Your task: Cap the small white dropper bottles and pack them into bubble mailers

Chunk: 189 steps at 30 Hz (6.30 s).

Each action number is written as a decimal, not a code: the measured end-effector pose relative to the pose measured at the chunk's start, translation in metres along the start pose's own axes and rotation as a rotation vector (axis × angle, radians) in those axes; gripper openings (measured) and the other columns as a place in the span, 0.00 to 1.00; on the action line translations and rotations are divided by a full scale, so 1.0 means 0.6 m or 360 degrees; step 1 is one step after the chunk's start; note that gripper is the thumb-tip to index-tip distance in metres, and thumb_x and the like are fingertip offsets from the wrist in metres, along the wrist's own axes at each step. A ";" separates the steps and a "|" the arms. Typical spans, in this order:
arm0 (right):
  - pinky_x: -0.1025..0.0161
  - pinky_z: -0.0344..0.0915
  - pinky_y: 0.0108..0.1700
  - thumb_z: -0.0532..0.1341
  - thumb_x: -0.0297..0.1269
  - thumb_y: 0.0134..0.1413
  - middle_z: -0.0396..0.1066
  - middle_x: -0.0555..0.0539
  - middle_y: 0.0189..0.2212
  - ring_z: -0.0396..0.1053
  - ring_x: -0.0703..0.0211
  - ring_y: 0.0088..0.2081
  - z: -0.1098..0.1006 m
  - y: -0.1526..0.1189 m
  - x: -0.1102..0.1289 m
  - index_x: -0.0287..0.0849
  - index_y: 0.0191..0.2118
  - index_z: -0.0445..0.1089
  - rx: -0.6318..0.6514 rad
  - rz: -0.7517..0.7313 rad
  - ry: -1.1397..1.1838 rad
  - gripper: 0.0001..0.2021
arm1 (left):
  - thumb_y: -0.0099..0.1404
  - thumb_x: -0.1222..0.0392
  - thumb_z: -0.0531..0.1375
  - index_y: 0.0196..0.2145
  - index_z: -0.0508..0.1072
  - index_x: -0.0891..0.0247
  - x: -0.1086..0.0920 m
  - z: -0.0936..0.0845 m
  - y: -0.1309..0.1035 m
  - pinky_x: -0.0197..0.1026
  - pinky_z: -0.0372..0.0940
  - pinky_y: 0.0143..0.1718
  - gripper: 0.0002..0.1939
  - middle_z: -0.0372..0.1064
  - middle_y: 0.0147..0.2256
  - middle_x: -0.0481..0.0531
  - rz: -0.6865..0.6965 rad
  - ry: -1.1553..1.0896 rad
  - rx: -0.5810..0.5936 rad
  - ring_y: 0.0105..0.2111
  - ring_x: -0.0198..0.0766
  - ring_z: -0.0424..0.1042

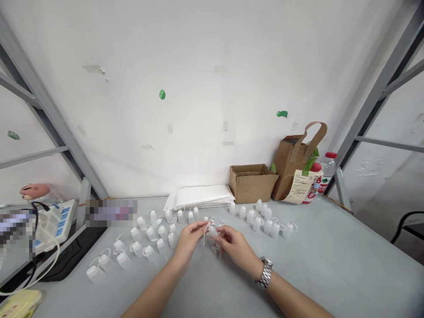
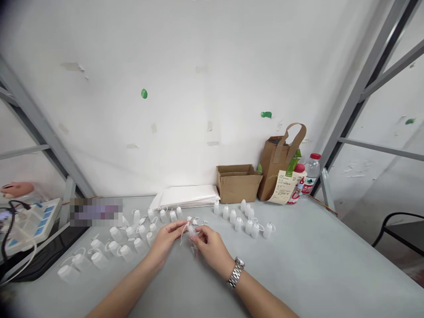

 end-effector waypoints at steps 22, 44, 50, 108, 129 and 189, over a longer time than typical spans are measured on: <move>0.63 0.62 0.31 0.61 0.44 0.46 0.64 0.51 0.24 0.64 0.60 0.26 -0.008 -0.001 0.010 0.39 0.31 0.69 -0.0135 0.0030 -0.0023 0.12 | 0.54 0.54 0.58 0.41 0.75 0.59 -0.024 0.014 -0.015 0.47 0.57 0.50 0.17 0.71 0.45 0.52 0.0103 0.0220 0.0273 0.47 0.48 0.65; 0.66 0.58 0.27 0.57 0.44 0.52 0.63 0.52 0.20 0.61 0.63 0.23 0.012 -0.015 0.025 0.40 0.25 0.67 -0.0026 -0.0097 0.0005 0.13 | 0.57 0.54 0.56 0.37 0.75 0.65 -0.010 0.029 -0.023 0.44 0.58 0.46 0.15 0.73 0.40 0.57 0.0023 -0.0335 0.0452 0.44 0.46 0.67; 0.66 0.59 0.28 0.61 0.51 0.45 0.62 0.52 0.19 0.60 0.65 0.21 0.015 -0.013 0.036 0.39 0.22 0.67 0.0178 0.0032 0.0499 0.18 | 0.56 0.55 0.53 0.34 0.74 0.66 -0.011 0.032 -0.025 0.44 0.59 0.41 0.15 0.72 0.37 0.56 -0.0137 -0.0472 0.0543 0.39 0.45 0.67; 0.66 0.60 0.32 0.58 0.42 0.52 0.70 0.50 0.24 0.63 0.62 0.27 0.012 -0.020 0.039 0.39 0.30 0.71 -0.0087 -0.0117 0.0030 0.11 | 0.57 0.59 0.56 0.41 0.73 0.65 -0.014 0.038 -0.035 0.45 0.57 0.48 0.15 0.73 0.41 0.56 -0.0045 -0.0532 0.0383 0.47 0.46 0.66; 0.64 0.59 0.29 0.59 0.44 0.49 0.66 0.50 0.21 0.62 0.61 0.25 0.020 -0.015 0.028 0.38 0.27 0.69 -0.0077 -0.0035 0.0253 0.12 | 0.55 0.61 0.54 0.35 0.75 0.68 -0.004 0.036 -0.025 0.43 0.58 0.41 0.13 0.73 0.38 0.58 -0.0182 -0.0652 0.0464 0.43 0.46 0.67; 0.59 0.65 0.36 0.65 0.50 0.42 0.72 0.47 0.28 0.69 0.55 0.31 0.006 -0.020 0.033 0.40 0.34 0.70 -0.0241 -0.0120 0.0286 0.18 | 0.54 0.56 0.63 0.42 0.73 0.64 -0.032 0.031 -0.036 0.46 0.54 0.52 0.18 0.72 0.43 0.58 0.0044 -0.0430 0.0353 0.48 0.47 0.66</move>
Point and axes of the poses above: each hand's wrist, its own y-axis towards the middle knuckle, its own z-axis out of the palm, x = y × z, the point moved 3 cm from there along y, towards the middle knuckle
